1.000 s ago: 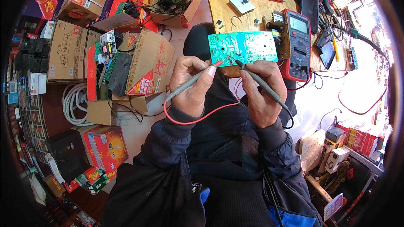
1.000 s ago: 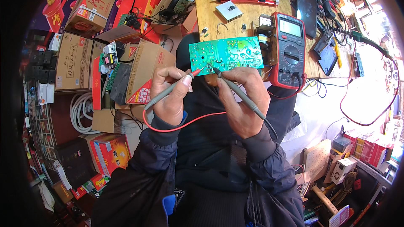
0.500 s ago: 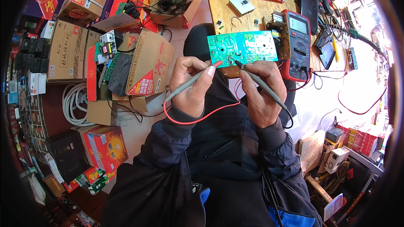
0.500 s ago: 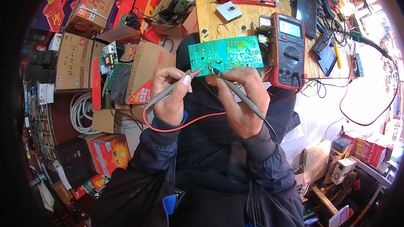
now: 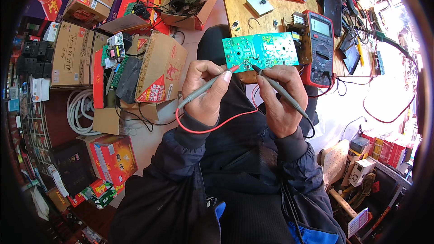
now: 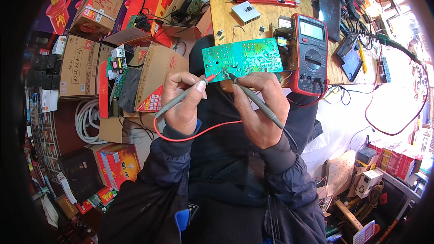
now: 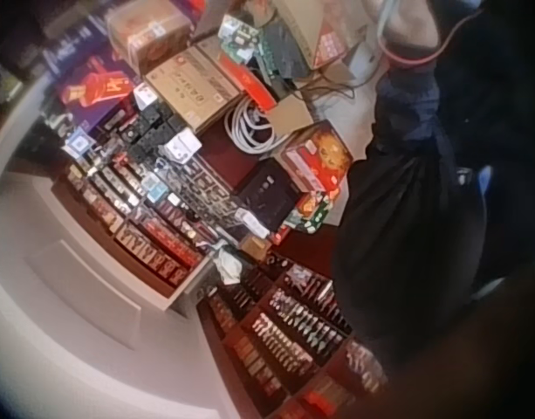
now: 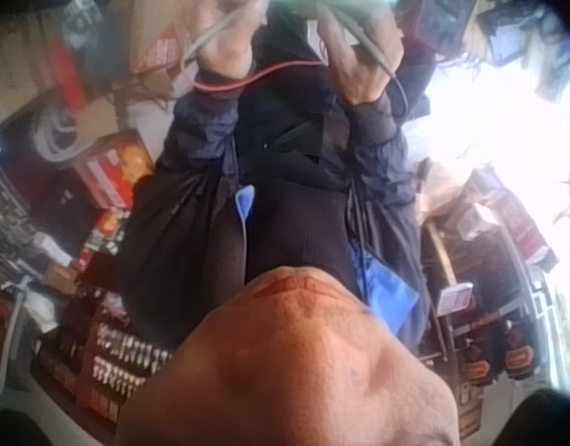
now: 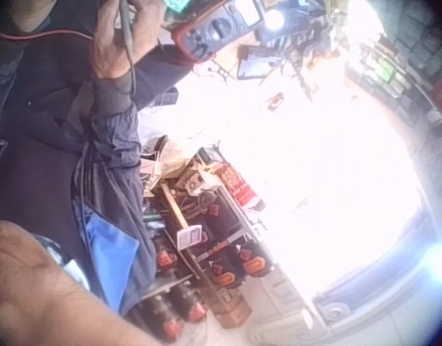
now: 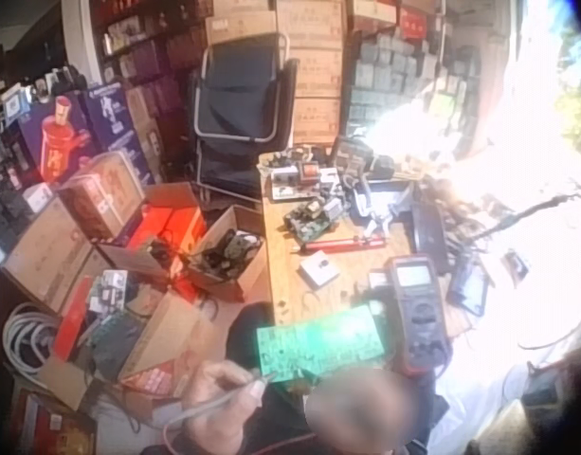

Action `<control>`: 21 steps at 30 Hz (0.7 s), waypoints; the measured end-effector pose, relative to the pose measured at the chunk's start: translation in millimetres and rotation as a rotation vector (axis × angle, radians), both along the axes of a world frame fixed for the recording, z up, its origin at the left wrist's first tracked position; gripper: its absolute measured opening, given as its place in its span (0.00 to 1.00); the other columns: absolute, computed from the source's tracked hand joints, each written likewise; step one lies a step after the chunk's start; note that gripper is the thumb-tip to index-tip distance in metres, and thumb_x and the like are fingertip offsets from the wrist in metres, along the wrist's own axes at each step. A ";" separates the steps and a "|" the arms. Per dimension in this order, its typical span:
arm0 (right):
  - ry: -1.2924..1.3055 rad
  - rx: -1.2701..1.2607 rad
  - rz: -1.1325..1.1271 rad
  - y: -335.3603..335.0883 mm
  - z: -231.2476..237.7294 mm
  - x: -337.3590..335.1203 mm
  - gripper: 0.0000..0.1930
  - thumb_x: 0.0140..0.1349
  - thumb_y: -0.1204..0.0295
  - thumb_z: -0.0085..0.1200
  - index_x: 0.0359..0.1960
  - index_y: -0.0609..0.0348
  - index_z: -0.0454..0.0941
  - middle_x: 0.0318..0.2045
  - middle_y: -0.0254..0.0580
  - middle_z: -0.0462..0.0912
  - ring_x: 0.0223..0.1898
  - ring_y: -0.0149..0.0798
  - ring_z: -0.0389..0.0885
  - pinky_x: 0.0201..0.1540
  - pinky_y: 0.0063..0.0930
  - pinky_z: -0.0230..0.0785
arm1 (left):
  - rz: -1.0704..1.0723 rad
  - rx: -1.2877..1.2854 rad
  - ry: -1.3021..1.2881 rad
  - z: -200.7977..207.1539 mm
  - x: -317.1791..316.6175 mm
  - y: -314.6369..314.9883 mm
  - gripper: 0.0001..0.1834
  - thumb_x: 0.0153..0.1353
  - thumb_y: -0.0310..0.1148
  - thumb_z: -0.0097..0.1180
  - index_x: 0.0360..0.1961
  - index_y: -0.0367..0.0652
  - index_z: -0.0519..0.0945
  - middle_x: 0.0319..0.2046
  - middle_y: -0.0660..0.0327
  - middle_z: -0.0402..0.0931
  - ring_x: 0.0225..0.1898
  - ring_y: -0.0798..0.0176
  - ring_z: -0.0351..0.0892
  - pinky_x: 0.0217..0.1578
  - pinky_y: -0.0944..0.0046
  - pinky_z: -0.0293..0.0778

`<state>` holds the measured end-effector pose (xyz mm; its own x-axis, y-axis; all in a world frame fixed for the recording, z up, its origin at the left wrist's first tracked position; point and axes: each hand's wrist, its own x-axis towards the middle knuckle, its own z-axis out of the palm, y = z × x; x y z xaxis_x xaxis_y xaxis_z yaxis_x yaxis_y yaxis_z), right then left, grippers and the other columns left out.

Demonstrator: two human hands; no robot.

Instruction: The person holds a green circuit board and uses a soldering iron to reflow or attach a small component. They then use a multimeter to test continuity or resistance at several points on the board. The board is flipped and inspected visually between steps.

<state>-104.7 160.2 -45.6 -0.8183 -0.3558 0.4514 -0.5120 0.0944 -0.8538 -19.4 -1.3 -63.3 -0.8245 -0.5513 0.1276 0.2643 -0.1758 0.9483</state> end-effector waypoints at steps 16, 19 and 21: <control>0.019 -0.016 -0.001 1.4 -3.3 -1.3 0.11 0.61 0.84 0.69 0.43 0.65 0.82 0.38 0.47 0.84 0.39 0.41 0.84 0.45 0.31 0.76 | 0.006 -0.017 -0.005 0.3 0.7 -0.3 0.08 0.73 0.23 0.60 0.44 0.40 0.72 0.35 0.59 0.77 0.34 0.71 0.74 0.43 0.66 0.75; 0.001 -0.011 0.000 1.6 -2.8 -0.7 0.11 0.61 0.84 0.69 0.44 0.66 0.82 0.38 0.47 0.84 0.39 0.41 0.85 0.46 0.32 0.76 | -0.007 0.007 0.020 -0.4 0.5 0.4 0.09 0.73 0.22 0.61 0.46 0.40 0.72 0.36 0.61 0.77 0.35 0.73 0.73 0.41 0.69 0.73; 0.006 -0.007 0.002 1.7 -2.6 -0.8 0.11 0.61 0.84 0.69 0.44 0.66 0.82 0.39 0.47 0.84 0.39 0.41 0.85 0.46 0.32 0.76 | -0.024 0.006 0.033 -0.8 0.5 0.9 0.10 0.74 0.22 0.62 0.47 0.40 0.72 0.38 0.66 0.75 0.36 0.78 0.69 0.37 0.74 0.69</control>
